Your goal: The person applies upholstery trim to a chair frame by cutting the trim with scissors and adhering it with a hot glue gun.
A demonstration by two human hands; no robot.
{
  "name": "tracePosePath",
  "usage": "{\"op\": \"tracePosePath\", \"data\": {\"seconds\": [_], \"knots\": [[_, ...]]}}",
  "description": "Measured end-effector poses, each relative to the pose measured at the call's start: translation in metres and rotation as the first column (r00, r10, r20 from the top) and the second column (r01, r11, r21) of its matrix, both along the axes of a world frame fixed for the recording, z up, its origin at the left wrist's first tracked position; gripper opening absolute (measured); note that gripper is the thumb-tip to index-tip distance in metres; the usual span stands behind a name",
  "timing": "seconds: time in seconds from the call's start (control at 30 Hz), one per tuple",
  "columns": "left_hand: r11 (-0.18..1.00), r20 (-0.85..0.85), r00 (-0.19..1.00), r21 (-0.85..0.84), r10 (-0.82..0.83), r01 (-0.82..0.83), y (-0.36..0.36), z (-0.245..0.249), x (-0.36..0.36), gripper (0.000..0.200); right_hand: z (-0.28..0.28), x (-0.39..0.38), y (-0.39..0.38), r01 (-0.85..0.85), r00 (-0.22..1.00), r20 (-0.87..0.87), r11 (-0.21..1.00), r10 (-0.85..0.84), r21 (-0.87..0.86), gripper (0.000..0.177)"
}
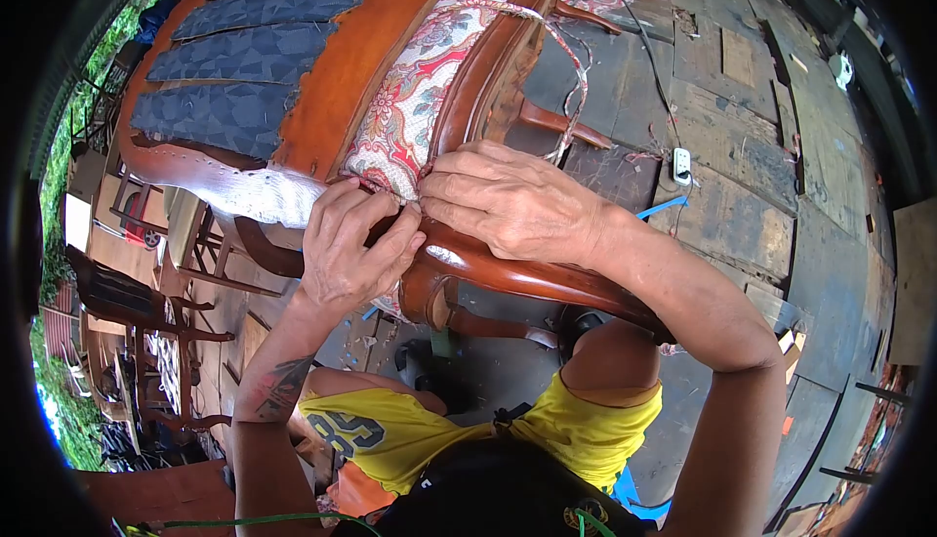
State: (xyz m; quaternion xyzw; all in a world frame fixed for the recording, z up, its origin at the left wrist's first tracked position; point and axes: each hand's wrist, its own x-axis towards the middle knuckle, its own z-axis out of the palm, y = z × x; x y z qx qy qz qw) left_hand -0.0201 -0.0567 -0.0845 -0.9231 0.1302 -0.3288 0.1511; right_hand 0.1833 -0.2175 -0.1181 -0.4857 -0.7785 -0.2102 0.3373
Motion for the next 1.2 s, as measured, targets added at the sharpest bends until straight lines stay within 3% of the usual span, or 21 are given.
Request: {"op": "tracePosePath", "data": {"seconds": [0.17,0.43,0.53,0.67,0.77,1.03,1.2], "knots": [[1.000,0.019,1.000,0.001,-0.005,0.005,0.001,-0.003,0.000,0.030,0.000,-0.001,0.001,-0.004,1.000,-0.016,1.000,0.005,0.022,0.042],[0.999,-0.024,1.000,-0.034,0.001,-0.002,0.000,-0.003,-0.008,0.026,0.004,0.001,-0.002,0.044,0.987,0.154,0.999,-0.047,0.026,0.041],[0.990,0.096,0.995,-0.144,0.006,0.008,0.007,-0.005,-0.010,0.021,0.009,-0.003,-0.004,0.068,0.980,0.187,0.998,-0.069,0.012,0.041],[0.989,0.235,0.965,-0.119,0.116,-0.090,0.013,-0.012,-0.010,0.028,0.011,-0.013,-0.006,0.131,0.956,0.257,0.990,-0.142,0.060,0.040],[0.981,0.219,0.968,-0.174,0.123,-0.085,0.003,-0.014,-0.009,0.029,0.015,-0.019,-0.010,0.172,0.943,0.279,0.984,-0.179,0.050,0.040],[0.970,0.226,0.963,-0.221,0.149,-0.098,-0.008,-0.035,-0.004,0.034,0.028,-0.047,-0.017,0.296,0.930,0.250,0.953,-0.269,-0.073,0.042],[0.965,0.226,0.962,-0.244,0.156,-0.100,-0.008,-0.040,-0.007,0.034,0.023,-0.061,-0.016,0.381,0.923,0.110,0.916,-0.369,-0.122,0.041]]}}
